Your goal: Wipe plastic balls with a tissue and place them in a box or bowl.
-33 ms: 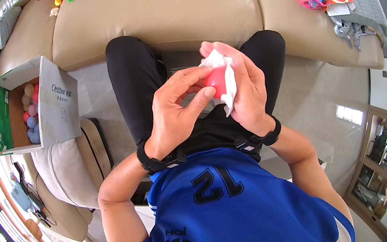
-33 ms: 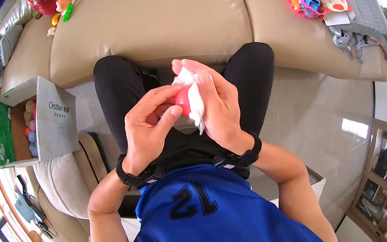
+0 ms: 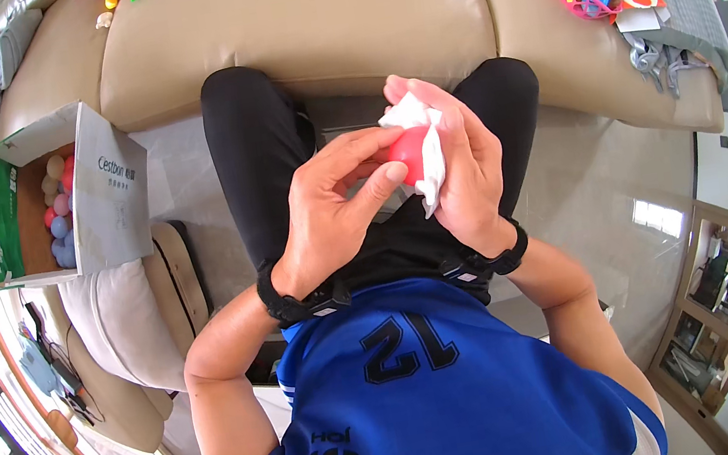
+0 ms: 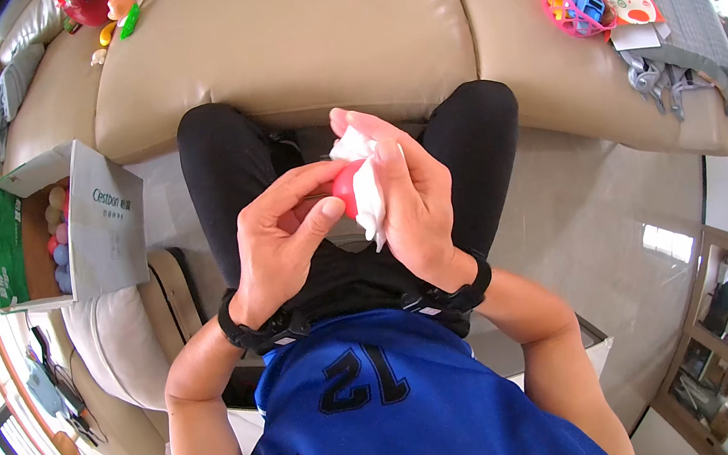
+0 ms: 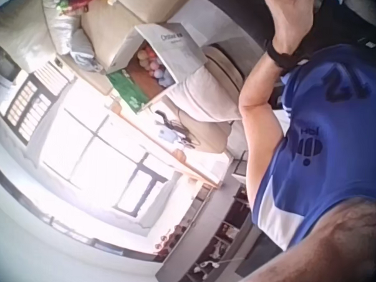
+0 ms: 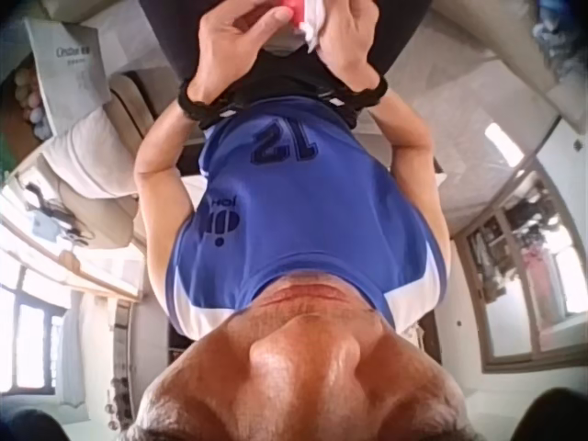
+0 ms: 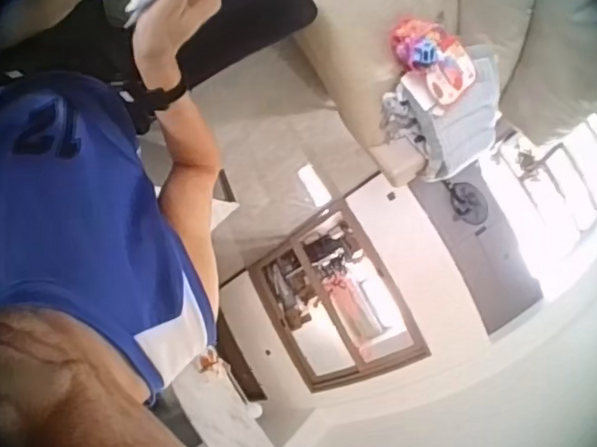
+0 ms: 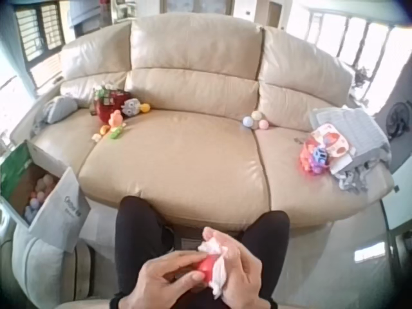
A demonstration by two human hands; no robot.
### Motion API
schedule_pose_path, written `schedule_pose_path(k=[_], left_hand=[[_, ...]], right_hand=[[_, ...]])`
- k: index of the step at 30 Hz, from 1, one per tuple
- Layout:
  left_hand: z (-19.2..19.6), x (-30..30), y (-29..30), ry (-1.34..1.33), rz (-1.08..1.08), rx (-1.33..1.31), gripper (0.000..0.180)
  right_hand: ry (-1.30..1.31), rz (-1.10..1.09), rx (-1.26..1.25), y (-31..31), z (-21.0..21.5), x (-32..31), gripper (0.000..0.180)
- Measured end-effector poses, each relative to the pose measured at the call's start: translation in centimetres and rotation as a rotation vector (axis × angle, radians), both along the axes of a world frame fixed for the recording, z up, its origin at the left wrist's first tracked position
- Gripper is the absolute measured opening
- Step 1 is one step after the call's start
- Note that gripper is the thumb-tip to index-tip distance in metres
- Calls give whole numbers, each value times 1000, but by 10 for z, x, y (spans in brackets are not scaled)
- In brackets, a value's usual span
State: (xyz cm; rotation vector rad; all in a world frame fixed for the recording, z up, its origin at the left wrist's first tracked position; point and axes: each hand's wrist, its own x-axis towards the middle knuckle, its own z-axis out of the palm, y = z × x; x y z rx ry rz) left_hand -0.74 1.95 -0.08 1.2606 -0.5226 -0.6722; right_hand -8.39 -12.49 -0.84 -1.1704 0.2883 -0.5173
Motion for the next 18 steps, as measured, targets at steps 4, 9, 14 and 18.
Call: schedule_pose_path(k=[4, 9, 14, 18], left_hand=[[8, 1, -4, 239, -31, 53, 37], [14, 2, -1, 319, -86, 50, 39], [6, 0, -1, -592, 65, 162, 48], [5, 2, -1, -793, 105, 117, 58]], right_hand=[[-52, -41, -86, 5, -4, -5, 42], [-200, -66, -675, -2, 5, -2, 39], [-281, 40, -1239, -18, 8, 4, 34], [1, 43, -350, 1, 2, 3, 34]])
